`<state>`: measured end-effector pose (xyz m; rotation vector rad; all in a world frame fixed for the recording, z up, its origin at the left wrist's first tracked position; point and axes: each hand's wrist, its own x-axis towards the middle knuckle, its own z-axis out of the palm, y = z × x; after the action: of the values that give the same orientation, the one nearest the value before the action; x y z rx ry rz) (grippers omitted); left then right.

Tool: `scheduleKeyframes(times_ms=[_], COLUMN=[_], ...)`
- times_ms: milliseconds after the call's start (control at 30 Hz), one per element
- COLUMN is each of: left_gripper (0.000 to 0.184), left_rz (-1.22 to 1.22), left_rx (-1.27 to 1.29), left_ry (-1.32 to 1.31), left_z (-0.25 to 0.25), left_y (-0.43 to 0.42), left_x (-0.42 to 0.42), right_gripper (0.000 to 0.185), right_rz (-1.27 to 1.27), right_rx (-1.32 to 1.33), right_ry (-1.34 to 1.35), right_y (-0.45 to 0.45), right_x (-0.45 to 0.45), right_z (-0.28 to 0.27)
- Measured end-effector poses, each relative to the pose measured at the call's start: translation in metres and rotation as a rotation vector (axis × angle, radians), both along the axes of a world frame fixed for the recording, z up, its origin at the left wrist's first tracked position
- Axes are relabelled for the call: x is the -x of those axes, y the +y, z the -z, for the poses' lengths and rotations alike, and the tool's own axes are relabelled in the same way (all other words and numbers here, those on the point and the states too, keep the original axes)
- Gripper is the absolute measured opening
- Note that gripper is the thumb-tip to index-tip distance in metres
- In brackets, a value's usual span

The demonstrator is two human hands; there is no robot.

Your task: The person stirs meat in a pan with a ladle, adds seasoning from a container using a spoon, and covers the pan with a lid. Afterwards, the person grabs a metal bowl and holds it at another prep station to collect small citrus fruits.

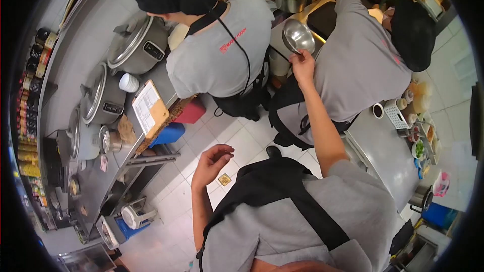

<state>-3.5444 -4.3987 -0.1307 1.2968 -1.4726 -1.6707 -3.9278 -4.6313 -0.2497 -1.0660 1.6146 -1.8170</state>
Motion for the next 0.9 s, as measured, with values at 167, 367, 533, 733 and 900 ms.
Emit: scheduleKeyframes(times_ms=[167,367,533,733,900], left_gripper=[0.021,0.022,0.019,0.022,0.020], left_rz=[0.096,0.223,0.364,0.420,0.546], left_rx=[0.167,0.263,0.253,0.215,0.082], left_ry=[0.116,0.247,0.347,0.306,0.407], left_z=[-0.040,-0.080,-0.091,-0.091,-0.091], left_y=[-0.081,-0.161,-0.192,-0.209,-0.214], left_x=[-0.008,-0.023,-0.032,-0.041,-0.033], right_gripper=[0.028,0.027,0.026,0.026,0.025], right_rz=[0.074,0.162,0.274,0.314,0.361], right_rx=[-0.153,-0.295,-0.281,-0.344,-0.350], right_ry=[0.084,0.223,0.326,0.294,0.342], right_y=[-0.034,-0.033,-0.032,-0.037,-0.074], right_x=[0.008,0.007,0.003,-0.002,0.016], right_z=[0.026,0.015,0.016,0.013,0.048])
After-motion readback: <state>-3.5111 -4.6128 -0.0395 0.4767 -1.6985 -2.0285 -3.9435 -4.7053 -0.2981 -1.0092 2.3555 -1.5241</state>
